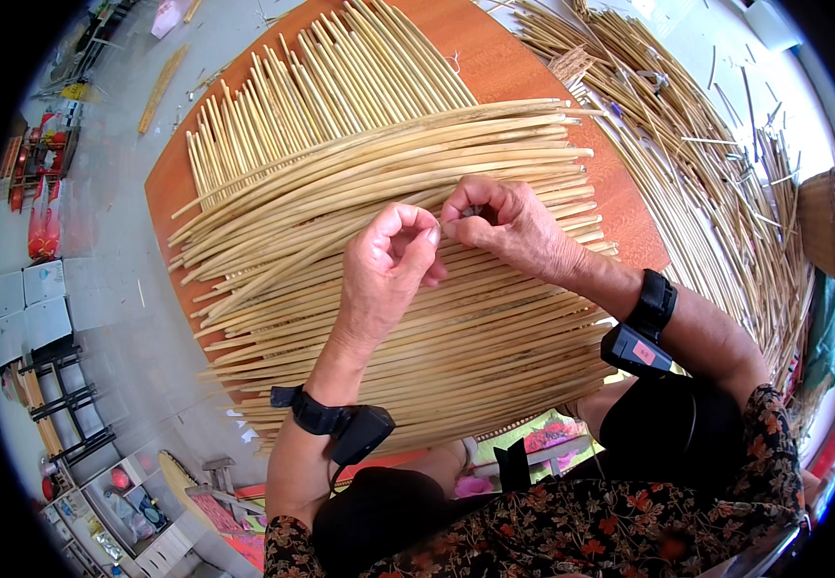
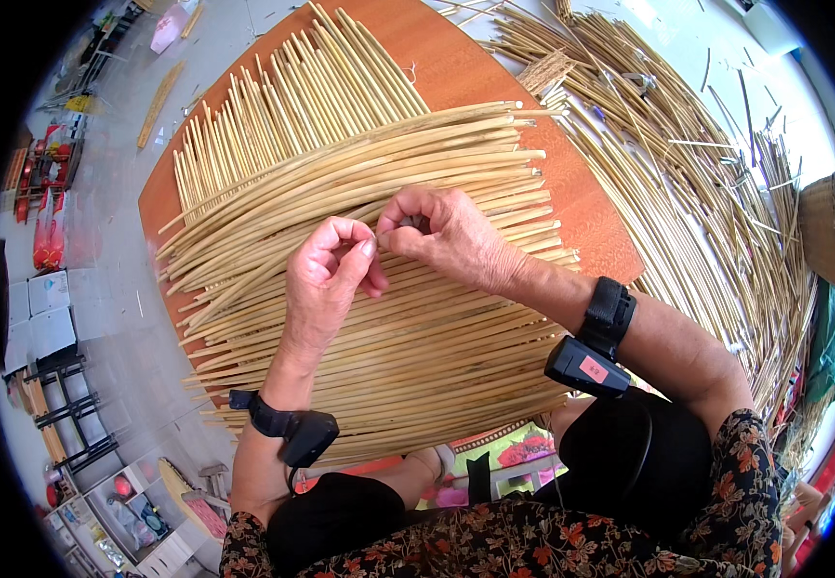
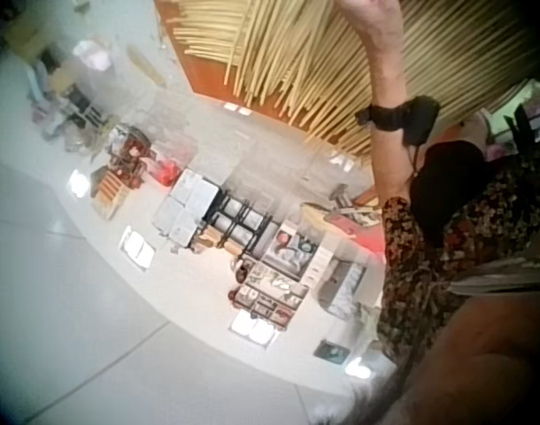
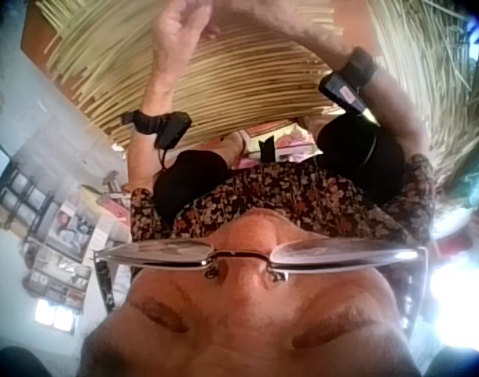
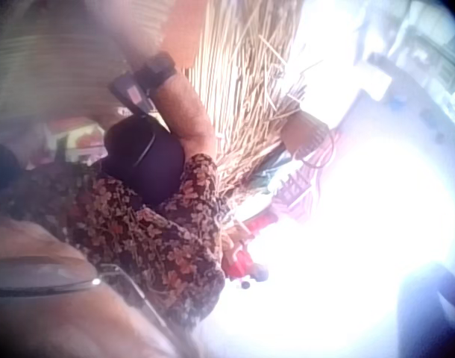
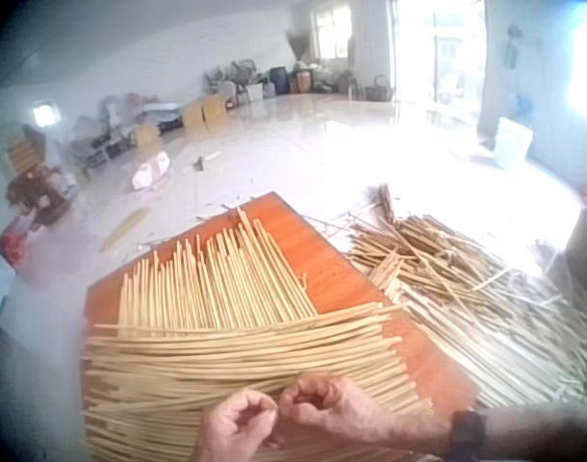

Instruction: The person weaves bamboo sticks together by threading a white string through small holes in the sticks using a needle, occasionally trimming the string with shears.

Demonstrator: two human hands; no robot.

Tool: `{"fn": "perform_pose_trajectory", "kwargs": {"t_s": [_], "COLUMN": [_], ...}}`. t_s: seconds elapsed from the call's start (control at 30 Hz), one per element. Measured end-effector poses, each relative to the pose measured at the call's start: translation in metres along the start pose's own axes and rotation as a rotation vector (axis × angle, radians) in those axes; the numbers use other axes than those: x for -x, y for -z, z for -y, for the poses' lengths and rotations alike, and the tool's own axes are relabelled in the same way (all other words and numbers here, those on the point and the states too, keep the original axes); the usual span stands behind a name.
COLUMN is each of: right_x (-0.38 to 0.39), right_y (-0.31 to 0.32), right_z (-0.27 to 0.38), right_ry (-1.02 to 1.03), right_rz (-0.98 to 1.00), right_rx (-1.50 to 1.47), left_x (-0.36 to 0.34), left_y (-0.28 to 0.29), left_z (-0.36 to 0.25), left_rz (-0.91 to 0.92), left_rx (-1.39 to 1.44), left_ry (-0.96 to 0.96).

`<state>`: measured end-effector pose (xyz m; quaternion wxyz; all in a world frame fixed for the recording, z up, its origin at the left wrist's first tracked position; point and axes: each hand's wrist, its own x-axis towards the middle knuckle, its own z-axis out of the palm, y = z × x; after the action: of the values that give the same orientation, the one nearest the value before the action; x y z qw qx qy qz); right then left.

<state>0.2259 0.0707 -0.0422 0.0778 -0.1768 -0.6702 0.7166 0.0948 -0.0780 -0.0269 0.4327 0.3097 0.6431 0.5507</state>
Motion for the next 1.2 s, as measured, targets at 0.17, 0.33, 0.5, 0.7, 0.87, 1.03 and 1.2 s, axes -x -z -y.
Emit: {"fn": "perform_pose_trajectory", "kwargs": {"t_s": [0.17, 0.33, 0.5, 0.7, 0.87, 1.03, 1.2], "right_x": [0.000, 0.000, -0.001, -0.001, 0.001, 0.000, 0.015], "right_y": [0.000, -0.001, -0.002, -0.004, 0.009, 0.032, 0.063], "right_z": [-0.003, -0.003, -0.002, -0.010, 0.008, 0.034, 0.058], "right_ry": [0.027, 0.010, 0.006, 0.056, -0.053, 0.004, -0.073], "right_rz": [-0.010, -0.008, -0.015, -0.089, -0.066, -0.100, 0.023], "right_rx": [0.049, 0.013, 0.036, -0.067, -0.209, -0.231, -0.059], "left_x": [0.001, 0.000, 0.000, 0.001, -0.001, -0.002, -0.001], "left_y": [0.001, 0.002, 0.001, 0.001, 0.005, 0.004, 0.008], "left_z": [-0.003, 0.000, 0.000, 0.001, 0.010, 0.012, 0.021], "left_rz": [-0.001, 0.006, -0.027, -0.014, -0.084, -0.118, -0.074], "left_rx": [-0.049, -0.032, 0.023, 0.100, 0.142, 0.344, 0.384], "left_ry": [0.016, 0.021, 0.016, -0.029, -0.161, -0.121, -0.132]}}
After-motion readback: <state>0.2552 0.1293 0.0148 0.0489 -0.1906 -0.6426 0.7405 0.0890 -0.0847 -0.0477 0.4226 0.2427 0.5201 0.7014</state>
